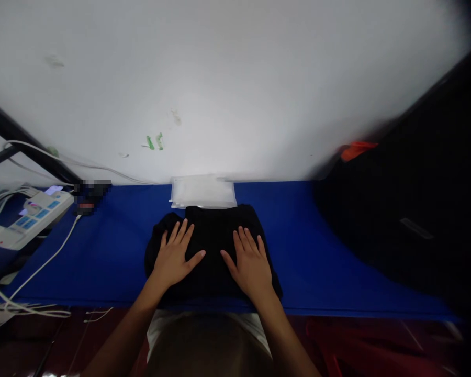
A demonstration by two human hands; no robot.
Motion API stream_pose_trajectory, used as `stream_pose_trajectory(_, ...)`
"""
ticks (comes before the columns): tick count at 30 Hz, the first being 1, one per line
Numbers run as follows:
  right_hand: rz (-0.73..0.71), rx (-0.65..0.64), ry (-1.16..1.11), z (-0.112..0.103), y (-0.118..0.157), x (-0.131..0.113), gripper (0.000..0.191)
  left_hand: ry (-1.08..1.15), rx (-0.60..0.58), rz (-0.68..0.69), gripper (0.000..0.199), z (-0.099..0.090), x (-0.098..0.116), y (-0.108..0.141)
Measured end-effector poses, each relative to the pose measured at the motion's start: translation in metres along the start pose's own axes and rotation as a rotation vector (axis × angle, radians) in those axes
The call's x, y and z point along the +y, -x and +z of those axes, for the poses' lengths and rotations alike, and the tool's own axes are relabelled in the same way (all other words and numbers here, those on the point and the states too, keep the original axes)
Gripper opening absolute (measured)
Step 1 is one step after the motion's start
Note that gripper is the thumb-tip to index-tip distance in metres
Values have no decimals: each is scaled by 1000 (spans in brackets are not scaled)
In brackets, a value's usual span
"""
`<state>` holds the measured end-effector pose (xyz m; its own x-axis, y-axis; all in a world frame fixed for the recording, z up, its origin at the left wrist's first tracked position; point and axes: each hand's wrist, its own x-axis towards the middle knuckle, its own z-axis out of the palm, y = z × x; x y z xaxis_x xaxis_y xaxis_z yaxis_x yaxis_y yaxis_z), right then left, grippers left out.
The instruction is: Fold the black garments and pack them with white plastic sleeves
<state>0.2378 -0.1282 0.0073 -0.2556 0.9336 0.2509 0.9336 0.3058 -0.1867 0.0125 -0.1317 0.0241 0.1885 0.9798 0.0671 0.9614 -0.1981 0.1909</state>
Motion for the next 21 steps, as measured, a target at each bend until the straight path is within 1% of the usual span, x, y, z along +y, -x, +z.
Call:
stream_pose_trajectory(6,-31,-17,1,-1,0,3,65,2,17,-1,74,-1,3,2)
stream_pose_trajectory(13,-36,-49,-9,-2,-3,6,65,11,30,-45,71,0,9,0)
stream_pose_trajectory(21,-28,-61,-10,-4,-4,6,63,57,18,-12,72,-1,7,0)
